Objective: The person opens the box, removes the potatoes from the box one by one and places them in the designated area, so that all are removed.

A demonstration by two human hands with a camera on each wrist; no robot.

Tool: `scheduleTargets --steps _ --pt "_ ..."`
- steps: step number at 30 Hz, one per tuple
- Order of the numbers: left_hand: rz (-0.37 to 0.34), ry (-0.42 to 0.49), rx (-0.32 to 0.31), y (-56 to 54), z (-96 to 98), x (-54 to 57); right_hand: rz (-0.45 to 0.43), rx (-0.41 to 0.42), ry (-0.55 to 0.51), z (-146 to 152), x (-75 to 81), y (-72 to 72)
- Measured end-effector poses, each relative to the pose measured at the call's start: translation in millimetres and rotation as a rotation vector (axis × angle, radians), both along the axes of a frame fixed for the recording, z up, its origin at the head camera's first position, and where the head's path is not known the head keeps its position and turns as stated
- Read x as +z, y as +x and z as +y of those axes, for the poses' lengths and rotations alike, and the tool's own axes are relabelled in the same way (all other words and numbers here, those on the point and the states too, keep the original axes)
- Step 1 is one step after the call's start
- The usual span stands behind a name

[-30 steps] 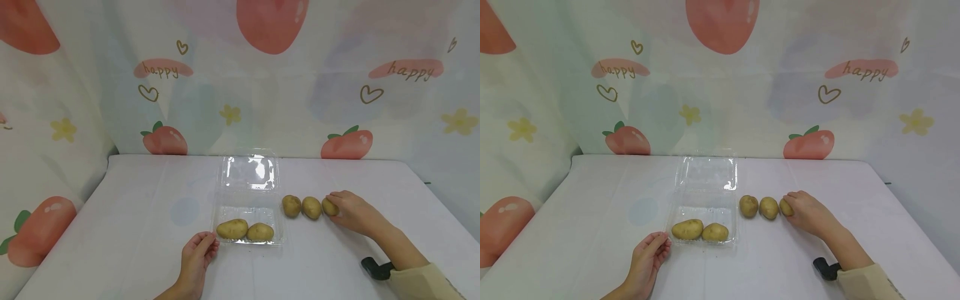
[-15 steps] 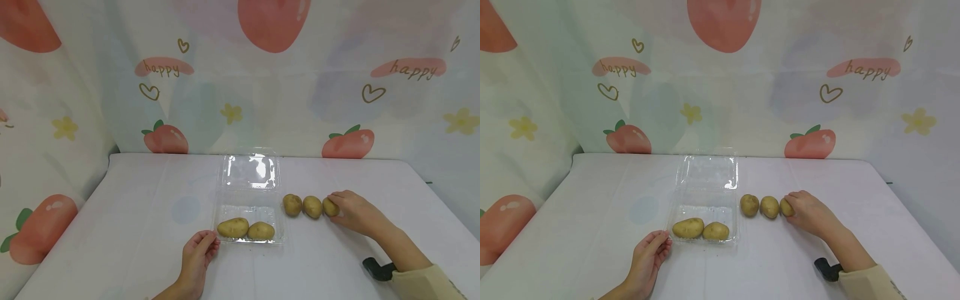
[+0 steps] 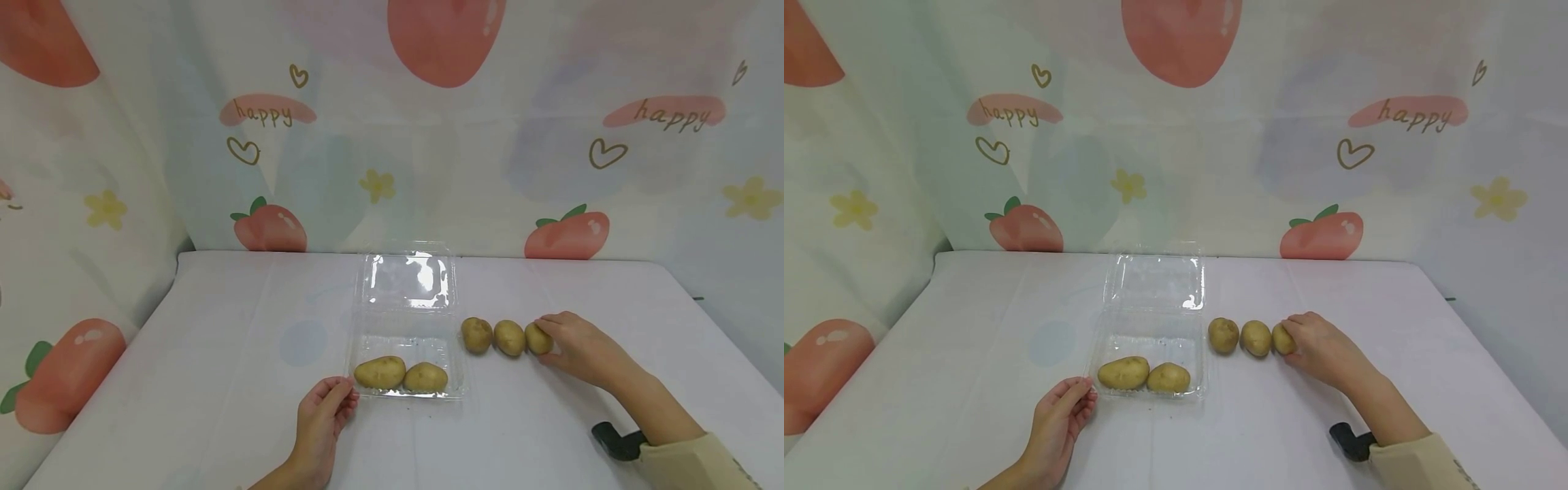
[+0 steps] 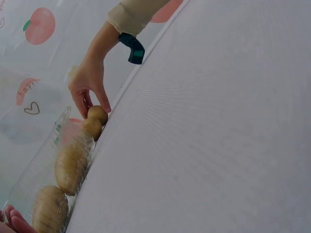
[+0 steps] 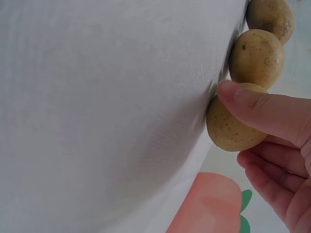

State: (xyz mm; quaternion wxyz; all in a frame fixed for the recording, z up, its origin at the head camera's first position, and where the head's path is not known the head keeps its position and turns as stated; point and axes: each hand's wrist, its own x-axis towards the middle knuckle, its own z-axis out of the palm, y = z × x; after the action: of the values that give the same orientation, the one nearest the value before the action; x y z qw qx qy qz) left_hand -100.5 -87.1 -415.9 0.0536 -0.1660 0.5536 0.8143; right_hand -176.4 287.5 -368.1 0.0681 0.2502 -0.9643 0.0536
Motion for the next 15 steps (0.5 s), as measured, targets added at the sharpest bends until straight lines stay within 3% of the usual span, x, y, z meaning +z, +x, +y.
scheduleTargets --steps 15 --pt "-0.006 0.001 -0.006 0.4 -0.2 0.1 -0.016 -0.008 0.016 -2.0 4.6 0.6"
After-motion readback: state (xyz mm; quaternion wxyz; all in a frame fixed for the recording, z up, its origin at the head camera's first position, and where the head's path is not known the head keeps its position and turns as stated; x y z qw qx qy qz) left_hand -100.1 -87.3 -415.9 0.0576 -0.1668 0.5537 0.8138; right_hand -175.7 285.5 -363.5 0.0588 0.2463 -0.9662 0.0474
